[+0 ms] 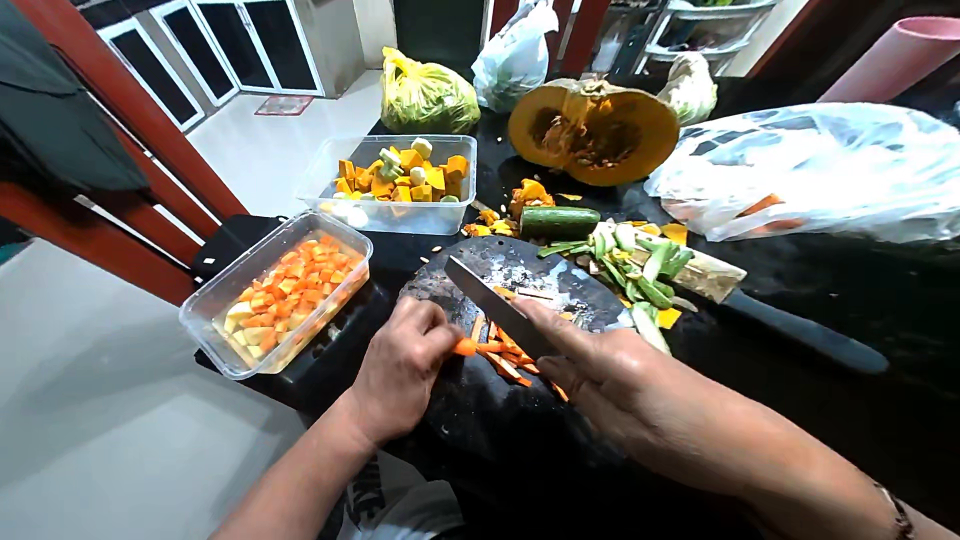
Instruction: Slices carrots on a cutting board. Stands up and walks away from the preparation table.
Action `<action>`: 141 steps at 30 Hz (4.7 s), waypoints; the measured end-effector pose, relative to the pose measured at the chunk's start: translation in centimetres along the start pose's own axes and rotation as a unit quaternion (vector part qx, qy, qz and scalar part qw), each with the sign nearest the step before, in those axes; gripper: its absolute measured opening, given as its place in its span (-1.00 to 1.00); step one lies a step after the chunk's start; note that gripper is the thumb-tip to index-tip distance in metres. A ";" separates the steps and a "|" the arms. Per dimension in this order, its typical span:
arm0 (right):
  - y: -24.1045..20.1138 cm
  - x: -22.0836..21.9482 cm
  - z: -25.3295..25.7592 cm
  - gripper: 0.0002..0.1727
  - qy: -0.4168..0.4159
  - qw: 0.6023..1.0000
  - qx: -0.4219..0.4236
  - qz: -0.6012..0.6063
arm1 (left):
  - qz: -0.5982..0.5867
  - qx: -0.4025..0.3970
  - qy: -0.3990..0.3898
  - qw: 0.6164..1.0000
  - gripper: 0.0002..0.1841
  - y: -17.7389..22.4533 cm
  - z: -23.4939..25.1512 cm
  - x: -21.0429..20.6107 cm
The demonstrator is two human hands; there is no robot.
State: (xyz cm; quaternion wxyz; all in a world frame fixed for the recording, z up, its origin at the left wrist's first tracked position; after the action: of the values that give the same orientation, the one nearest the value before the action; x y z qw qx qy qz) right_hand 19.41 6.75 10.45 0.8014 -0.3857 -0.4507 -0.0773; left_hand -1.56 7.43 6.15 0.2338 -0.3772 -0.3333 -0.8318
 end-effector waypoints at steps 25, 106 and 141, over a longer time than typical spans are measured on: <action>-1.1 -3.4 -0.1 -0.43 -0.114 0.975 0.069 -0.179 | -0.030 0.090 0.112 0.989 -0.75 1.0 6.2 1.3; -3.7 -5.1 -0.9 -0.37 -0.155 0.980 -0.067 -0.108 | -0.042 0.106 0.165 0.980 -0.91 2.6 -5.4 -1.3; -0.7 4.1 -1.7 -0.49 0.122 0.985 0.051 0.113 | 0.106 -0.035 0.130 0.985 -0.69 4.8 -3.6 -3.7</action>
State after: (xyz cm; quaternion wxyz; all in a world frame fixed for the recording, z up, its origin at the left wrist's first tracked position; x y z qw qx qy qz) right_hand 22.63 5.99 13.54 0.8725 -0.3801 -0.3069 -0.0096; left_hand 2.05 2.11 3.24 0.3485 -0.3067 -0.2287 -0.8557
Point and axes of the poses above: each hand's wrist, its own z-axis towards the middle knuckle, its own x-axis out of the back of the hand, y = z × x, the point moved 4 cm from there along z, towards the middle knuckle, and after that the axes turned 1 degree about -y, right-handed, at the moved point
